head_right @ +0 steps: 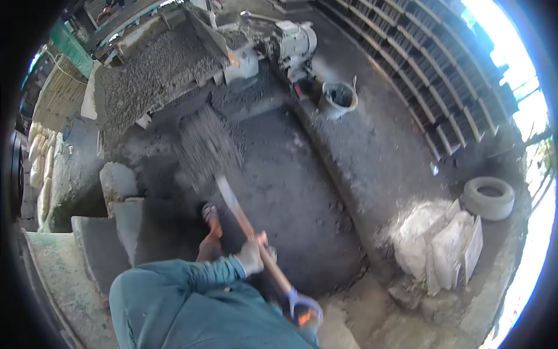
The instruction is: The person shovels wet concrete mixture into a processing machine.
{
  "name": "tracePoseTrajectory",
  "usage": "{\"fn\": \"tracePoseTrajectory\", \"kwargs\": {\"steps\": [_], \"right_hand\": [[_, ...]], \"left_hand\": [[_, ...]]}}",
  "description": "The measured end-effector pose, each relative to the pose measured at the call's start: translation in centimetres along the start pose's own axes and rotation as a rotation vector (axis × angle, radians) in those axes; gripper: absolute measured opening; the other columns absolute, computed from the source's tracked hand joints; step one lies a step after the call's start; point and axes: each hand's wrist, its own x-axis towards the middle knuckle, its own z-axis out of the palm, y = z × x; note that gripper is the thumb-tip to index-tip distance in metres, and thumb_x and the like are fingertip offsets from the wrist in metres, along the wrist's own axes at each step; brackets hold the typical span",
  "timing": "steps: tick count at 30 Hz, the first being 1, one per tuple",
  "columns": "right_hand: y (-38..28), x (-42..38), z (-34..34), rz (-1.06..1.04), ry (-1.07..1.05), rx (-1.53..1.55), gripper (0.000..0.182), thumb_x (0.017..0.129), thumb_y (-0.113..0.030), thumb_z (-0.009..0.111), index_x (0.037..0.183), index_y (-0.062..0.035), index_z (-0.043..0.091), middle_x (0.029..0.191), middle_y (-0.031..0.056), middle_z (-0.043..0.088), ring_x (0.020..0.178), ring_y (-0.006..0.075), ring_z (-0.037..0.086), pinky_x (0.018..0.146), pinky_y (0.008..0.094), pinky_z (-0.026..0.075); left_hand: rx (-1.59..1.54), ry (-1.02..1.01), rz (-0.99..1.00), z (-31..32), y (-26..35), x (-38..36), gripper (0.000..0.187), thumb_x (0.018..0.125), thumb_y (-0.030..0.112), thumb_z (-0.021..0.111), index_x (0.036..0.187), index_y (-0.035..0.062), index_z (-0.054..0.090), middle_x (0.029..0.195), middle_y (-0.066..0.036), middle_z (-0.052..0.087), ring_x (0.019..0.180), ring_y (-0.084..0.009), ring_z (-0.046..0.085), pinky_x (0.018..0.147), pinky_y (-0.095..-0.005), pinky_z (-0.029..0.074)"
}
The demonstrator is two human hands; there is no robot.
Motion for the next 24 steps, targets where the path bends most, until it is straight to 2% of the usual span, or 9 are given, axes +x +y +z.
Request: {"fn": "tracePoseTrajectory", "kwargs": {"steps": [3, 6, 7, 9, 12, 16, 19, 23, 24], "right_hand": [[0.3, 3.6, 2.5, -0.236, -0.033, -0.25, 0.01, 0.084, -0.019, 0.066, 0.085, -0.0098, 0.06, 0.07, 0.0036, 0.06, 0.049, 0.0182, 0.053, 0.047, 0.0355, 0.045], [-1.5, 4.8, 1.3, -0.006, 0.182, 0.183, 0.012, 0.076, -0.003, 0.061, 0.086, -0.0024, 0.068, 0.076, 0.0092, 0.065, 0.055, 0.0222, 0.061, 0.048, 0.0368, 0.052], [-0.5, 5.0, -3.1, 0.091, 0.123, 0.291, 0.018, 0.073, 0.002, 0.062, 0.089, -0.0003, 0.069, 0.078, 0.0105, 0.066, 0.06, 0.0269, 0.065, 0.052, 0.0405, 0.057], [-0.8, 3.4, -5.4, 0.016, 0.265, 0.18, 0.032, 0.073, 0.003, 0.062, 0.105, 0.0032, 0.067, 0.082, 0.0128, 0.067, 0.056, 0.0286, 0.065, 0.048, 0.0437, 0.058], [-5.3, 1.2, 0.6, -0.013, 0.394, 0.055, 0.047, 0.075, 0.002, 0.061, 0.121, 0.0031, 0.061, 0.084, 0.0123, 0.064, 0.052, 0.0264, 0.061, 0.044, 0.0419, 0.056], [-8.8, 7.7, 9.8, -0.049, 0.427, -0.048, 0.054, 0.075, 0.001, 0.064, 0.129, 0.0009, 0.057, 0.084, 0.0101, 0.061, 0.049, 0.0217, 0.058, 0.043, 0.037, 0.055], [-11.7, 14.7, 16.7, -0.037, 0.273, -0.144, 0.053, 0.077, 0.002, 0.065, 0.129, 0.0002, 0.057, 0.083, 0.0086, 0.06, 0.058, 0.0182, 0.061, 0.044, 0.0354, 0.054], [-12.9, 23.6, 31.3, -0.045, 0.083, -0.141, 0.049, 0.082, 0.005, 0.066, 0.129, -0.0004, 0.057, 0.086, 0.0081, 0.062, 0.064, 0.0187, 0.062, 0.047, 0.0348, 0.054], [-12.1, 24.8, 35.2, -0.068, 0.05, -0.156, 0.048, 0.083, 0.005, 0.066, 0.13, -0.0007, 0.057, 0.086, 0.0081, 0.063, 0.064, 0.0187, 0.062, 0.048, 0.0347, 0.054]], "left_hand": [[0.161, -0.326, 0.266, 3.7, 5.9, -1.8, 0.026, 0.093, 0.028, 0.062, 0.074, 0.0115, 0.055, 0.063, -0.01, 0.052, 0.065, -0.0309, 0.056, 0.07, -0.0522, 0.051], [0.362, -0.397, 0.088, 3.1, 3.9, -0.9, 0.018, 0.094, 0.022, 0.065, 0.09, 0.0056, 0.059, 0.084, -0.014, 0.064, 0.081, -0.0354, 0.066, 0.083, -0.0564, 0.055], [0.194, -0.344, -0.039, 1.6, 1.2, 1.6, 0.018, 0.096, 0.023, 0.066, 0.094, 0.008, 0.056, 0.085, -0.01, 0.061, 0.08, -0.0303, 0.064, 0.083, -0.0528, 0.055], [0.131, -0.107, -0.248, 0.2, -2.2, 6.4, 0.016, 0.096, 0.023, 0.066, 0.092, 0.0111, 0.056, 0.084, -0.011, 0.059, 0.084, -0.034, 0.064, 0.084, -0.0598, 0.052], [0.176, 0.087, -0.325, -1.3, -6.2, 16.7, 0.017, 0.094, 0.021, 0.069, 0.093, 0.0135, 0.053, 0.076, -0.007, 0.056, 0.07, -0.0264, 0.061, 0.078, -0.0548, 0.055], [0.145, 0.149, -0.352, 0.1, -6.6, 29.3, 0.015, 0.094, 0.018, 0.065, 0.092, 0.014, 0.051, 0.072, -0.005, 0.054, 0.062, -0.0249, 0.059, 0.068, -0.0511, 0.057], [0.153, 0.093, -0.279, 3.6, -0.9, 34.4, 0.014, 0.095, 0.02, 0.061, 0.09, 0.0146, 0.049, 0.071, -0.006, 0.052, 0.061, -0.0247, 0.056, 0.066, -0.0504, 0.056], [0.026, -0.15, -0.075, 5.6, 14.5, 40.5, 0.019, 0.096, 0.02, 0.061, 0.086, 0.0125, 0.048, 0.069, -0.006, 0.049, 0.062, -0.024, 0.055, 0.069, -0.0479, 0.055], [0.007, -0.043, -0.014, 6.6, 18.4, 40.5, 0.019, 0.096, 0.02, 0.063, 0.086, 0.0121, 0.048, 0.069, -0.006, 0.05, 0.063, -0.0244, 0.055, 0.069, -0.0482, 0.055]]}}
